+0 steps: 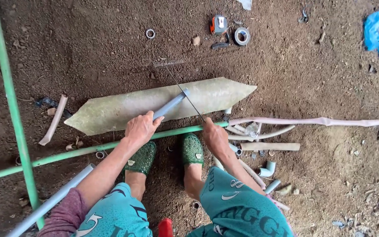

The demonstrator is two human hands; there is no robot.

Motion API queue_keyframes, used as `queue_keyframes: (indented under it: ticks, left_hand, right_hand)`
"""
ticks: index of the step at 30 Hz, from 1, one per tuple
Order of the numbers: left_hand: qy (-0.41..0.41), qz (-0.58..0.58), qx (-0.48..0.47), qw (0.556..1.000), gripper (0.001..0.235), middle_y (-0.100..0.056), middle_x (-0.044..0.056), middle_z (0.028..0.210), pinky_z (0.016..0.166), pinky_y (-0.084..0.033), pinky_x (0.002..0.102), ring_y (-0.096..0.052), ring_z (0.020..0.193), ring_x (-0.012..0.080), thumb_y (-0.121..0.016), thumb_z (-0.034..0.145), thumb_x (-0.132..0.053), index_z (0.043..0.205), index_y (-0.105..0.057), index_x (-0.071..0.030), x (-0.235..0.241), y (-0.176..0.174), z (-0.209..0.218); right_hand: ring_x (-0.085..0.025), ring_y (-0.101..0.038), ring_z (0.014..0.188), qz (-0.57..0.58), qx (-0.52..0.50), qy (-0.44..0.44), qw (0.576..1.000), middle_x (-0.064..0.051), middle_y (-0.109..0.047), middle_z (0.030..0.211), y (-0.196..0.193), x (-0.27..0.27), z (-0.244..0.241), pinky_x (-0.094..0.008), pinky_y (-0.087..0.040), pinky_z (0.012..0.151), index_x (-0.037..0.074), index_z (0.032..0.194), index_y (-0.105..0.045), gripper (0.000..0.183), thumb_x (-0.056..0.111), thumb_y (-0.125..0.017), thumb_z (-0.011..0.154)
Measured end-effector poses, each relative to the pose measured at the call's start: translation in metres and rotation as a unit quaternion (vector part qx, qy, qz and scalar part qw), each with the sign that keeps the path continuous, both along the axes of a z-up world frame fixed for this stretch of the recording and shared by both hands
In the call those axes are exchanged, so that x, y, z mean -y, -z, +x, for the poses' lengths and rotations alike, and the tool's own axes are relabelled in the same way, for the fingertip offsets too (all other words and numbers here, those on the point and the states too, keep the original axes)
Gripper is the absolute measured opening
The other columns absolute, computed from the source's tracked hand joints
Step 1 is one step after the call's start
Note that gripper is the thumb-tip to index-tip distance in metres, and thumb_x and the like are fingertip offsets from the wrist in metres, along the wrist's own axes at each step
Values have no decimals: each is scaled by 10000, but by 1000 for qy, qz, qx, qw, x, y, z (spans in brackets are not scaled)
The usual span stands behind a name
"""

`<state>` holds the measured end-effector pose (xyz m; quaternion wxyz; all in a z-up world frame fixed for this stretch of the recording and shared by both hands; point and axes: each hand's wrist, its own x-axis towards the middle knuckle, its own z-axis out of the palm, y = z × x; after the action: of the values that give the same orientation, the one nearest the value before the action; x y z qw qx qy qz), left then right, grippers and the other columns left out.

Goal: The person uses a hand saw to cut a gray PVC pipe that is resting on a large leaf. The person holds the pipe steady with one hand while sawing with the other. The scene is outdoors on a dirt ground with various tools and pipe pieces scattered nearby.

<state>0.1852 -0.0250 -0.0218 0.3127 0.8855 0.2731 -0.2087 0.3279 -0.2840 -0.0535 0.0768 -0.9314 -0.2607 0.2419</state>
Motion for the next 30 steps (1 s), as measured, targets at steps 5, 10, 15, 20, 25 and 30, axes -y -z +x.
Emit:
queue_keyframes:
  ticks: [5,10,15,20,25,30]
  left_hand:
    - [-13,-4,13,1000,599,-776,311,1026,967,-578,617,-751,1087,513,-398,1097,-613,1110,-662,-75,0,20,-2]
    - [-12,-10,6,1000,606,-770,316,1031,967,-572,629,-740,1098,521,-398,1088,-627,1129,-667,-86,-8,21,-2]
    - [2,-12,9,1000,575,-772,331,1047,971,-567,633,-742,1096,531,-425,1095,-574,1127,-677,-59,4,11,1]
    - [-3,3,-2,1000,625,-768,315,1011,953,-574,632,-744,1080,523,-408,1085,-633,1119,-679,-71,-2,19,2]
    - [3,13,-17,1000,620,-768,316,1013,940,-578,629,-745,1076,519,-405,1074,-653,1110,-673,-95,-5,14,3]
    - [5,21,-16,1000,610,-770,309,996,930,-584,624,-752,1062,512,-407,1073,-656,1113,-664,-105,-3,23,1]
  right_hand:
    - [-243,-751,648,-31,66,-47,996,-85,-698,688,21,-32,14,-451,-664,659,211,1012,-532,221,271,-387,1168]
    - [-247,-755,662,-25,30,-34,999,-114,-733,739,-30,-27,5,-477,-663,678,187,1089,-546,217,249,-359,1182]
    - [-294,-775,693,-30,13,-24,999,-147,-731,738,-24,-14,2,-498,-651,677,161,1056,-555,221,267,-402,1175]
    - [-300,-799,726,-28,80,-71,994,-116,-744,736,-5,-48,14,-500,-655,679,193,1030,-526,162,245,-412,1133]
    - [-344,-799,721,-18,57,-38,997,-145,-737,717,-9,-3,0,-524,-645,666,181,1004,-518,144,214,-417,1100]
    - [-347,-800,726,27,45,-41,998,-148,-738,729,-12,-24,12,-525,-649,675,179,979,-516,157,191,-412,1096]
